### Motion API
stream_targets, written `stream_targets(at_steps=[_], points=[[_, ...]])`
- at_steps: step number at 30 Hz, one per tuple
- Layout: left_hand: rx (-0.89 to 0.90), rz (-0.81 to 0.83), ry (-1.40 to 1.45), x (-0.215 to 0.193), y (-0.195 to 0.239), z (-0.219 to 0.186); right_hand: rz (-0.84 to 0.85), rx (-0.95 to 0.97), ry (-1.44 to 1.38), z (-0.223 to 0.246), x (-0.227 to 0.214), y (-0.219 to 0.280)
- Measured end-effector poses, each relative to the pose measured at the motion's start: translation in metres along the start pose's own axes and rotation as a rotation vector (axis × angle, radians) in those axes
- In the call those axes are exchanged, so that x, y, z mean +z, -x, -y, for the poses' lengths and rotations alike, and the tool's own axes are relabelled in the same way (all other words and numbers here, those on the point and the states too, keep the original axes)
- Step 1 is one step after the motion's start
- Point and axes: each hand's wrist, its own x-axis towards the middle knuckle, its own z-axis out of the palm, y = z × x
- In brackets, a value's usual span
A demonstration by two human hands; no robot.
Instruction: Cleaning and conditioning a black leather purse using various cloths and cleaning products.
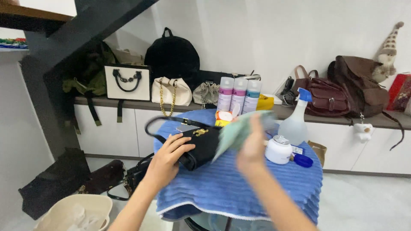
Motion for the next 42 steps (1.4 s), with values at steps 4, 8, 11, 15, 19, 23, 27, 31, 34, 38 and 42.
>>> stream_targets(at_steps=[4,8,11,15,19,23,27,31,34,38,42], points=[[-0.033,0.261,0.338,-0.014,0.009,0.007,-0.252,-0.166,0.281,0.030,-0.039,-0.062],[-0.414,0.139,0.599,-0.036,0.013,0.014,0.073,-0.176,0.760,0.004,-0.037,-0.073],[-0.601,-0.194,0.646,-0.058,0.010,0.015,0.369,-0.361,0.940,-0.048,-0.037,-0.093],[-1.077,0.275,0.065,-0.083,-0.023,-0.015,0.851,-0.221,1.376,-0.091,-0.045,-0.097],[-0.967,0.589,0.243,-0.066,-0.030,-0.031,0.951,-0.400,1.291,-0.100,-0.063,-0.112],[-1.061,0.604,0.324,-0.044,-0.022,-0.024,0.880,-0.260,1.402,-0.104,-0.052,-0.078],[-1.141,0.601,0.374,-0.049,-0.032,-0.030,0.968,-0.367,1.143,-0.095,-0.055,-0.040],[-1.132,0.573,0.430,-0.029,-0.015,-0.012,1.189,-0.349,1.138,-0.093,-0.044,0.000],[-1.053,0.451,0.471,-0.025,-0.012,-0.008,1.251,-0.407,0.884,-0.084,-0.046,0.014],[-1.065,0.571,0.459,-0.035,-0.015,-0.012,1.246,0.041,0.760,-0.055,-0.054,0.031],[-1.103,0.606,0.541,-0.049,-0.023,-0.017,1.132,0.270,0.851,-0.031,-0.080,0.013]])
